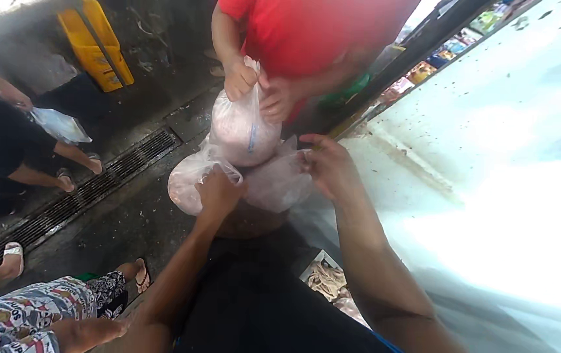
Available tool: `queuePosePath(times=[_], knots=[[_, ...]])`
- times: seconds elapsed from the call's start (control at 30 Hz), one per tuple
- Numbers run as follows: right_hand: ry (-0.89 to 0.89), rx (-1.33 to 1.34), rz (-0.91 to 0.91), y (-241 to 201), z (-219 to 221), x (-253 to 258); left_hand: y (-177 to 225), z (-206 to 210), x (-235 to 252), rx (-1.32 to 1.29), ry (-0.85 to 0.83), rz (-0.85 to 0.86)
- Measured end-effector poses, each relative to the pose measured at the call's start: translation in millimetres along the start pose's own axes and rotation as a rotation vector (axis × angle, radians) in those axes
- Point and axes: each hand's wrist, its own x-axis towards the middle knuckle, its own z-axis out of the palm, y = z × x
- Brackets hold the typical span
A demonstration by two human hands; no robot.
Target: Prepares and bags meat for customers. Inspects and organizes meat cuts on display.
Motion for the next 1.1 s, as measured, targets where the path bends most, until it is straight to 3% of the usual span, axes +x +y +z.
queuePosePath(times=[0.1,0.23,0.33,0.43,0.57,0.67,0.8,0.97,1.1], knots=[[-0.016,-0.064,0.014,6,3,-1,1,2,4,0.093,0.015,-0.023],[0.027,0.021,0.04,-5,-6,10,-4,-31,27,-0.464,0.038,-0.031],[0.08,-0.052,-0.016,-30,-7,28,29,-74,45,-0.639,0.113,-0.019],[0.098,-0.094,-0.086,-57,-9,34,57,-96,33,-0.58,0.05,0.041],[0.047,-0.194,-0.157,-52,0,32,44,-79,40,-0.488,0.025,0.105],[-0.036,-0.342,-0.07,-24,8,41,21,-74,60,-0.512,0.018,0.081],[-0.092,-0.386,0.01,-12,0,34,26,-79,59,-0.531,-0.031,0.163],[-0.144,-0.34,0.019,-29,-20,45,36,-96,50,-0.079,-0.014,0.216],[-0.131,-0.463,-0.032,-22,-17,38,33,-101,33,0.09,-0.012,0.335]])
